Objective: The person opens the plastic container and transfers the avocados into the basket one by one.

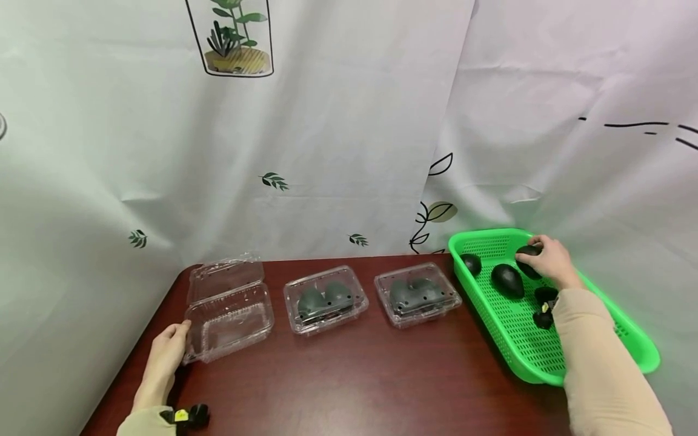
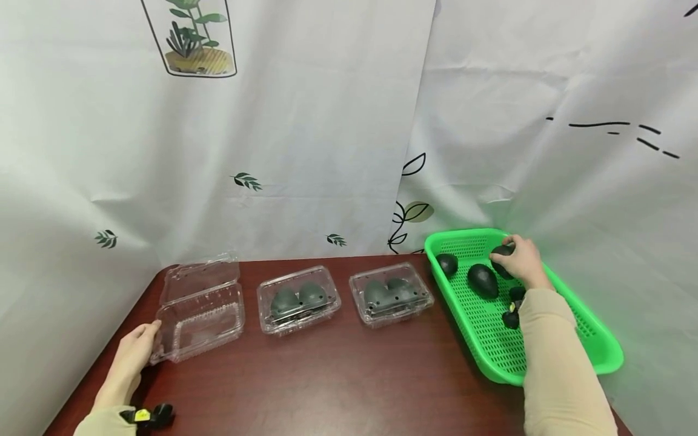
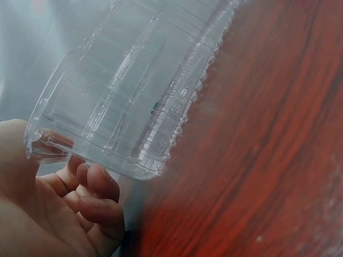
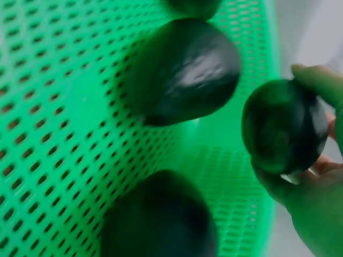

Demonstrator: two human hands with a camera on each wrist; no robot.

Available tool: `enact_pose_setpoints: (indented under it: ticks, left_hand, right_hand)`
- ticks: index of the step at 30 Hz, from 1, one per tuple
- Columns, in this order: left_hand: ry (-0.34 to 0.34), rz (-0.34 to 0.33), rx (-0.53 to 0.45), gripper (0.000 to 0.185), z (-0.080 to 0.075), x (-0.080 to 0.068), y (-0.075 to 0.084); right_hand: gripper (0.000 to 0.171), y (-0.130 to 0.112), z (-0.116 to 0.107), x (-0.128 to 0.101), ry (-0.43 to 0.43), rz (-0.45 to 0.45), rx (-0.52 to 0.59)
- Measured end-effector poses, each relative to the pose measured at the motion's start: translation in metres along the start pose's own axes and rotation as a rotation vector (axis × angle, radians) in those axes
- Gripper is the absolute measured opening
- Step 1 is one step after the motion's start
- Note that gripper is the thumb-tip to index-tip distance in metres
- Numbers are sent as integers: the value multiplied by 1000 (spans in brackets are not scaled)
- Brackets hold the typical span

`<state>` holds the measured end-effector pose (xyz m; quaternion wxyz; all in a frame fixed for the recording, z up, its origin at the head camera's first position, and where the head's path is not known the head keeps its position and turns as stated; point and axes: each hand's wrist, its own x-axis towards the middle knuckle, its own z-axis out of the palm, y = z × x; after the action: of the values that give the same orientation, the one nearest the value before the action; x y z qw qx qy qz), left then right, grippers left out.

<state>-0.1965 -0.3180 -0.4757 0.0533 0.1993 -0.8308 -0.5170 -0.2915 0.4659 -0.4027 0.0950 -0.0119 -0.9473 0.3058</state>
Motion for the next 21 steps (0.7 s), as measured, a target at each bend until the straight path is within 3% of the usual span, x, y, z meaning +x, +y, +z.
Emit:
enact_pose_setpoints:
  ticks: [3,12,21]
  left_hand:
    - [-2,4,-4,48,-1,0,0]
    - [9,-5,-31,46,0,-1,-2]
    - [9,-1,-26,46,0,1,-1]
  right_hand:
    - [60,7,5,-2,4,-9,-80]
    - [58,12,14,-6,-27,6,-135]
    - [54,28,21,-9,-120,14,-186]
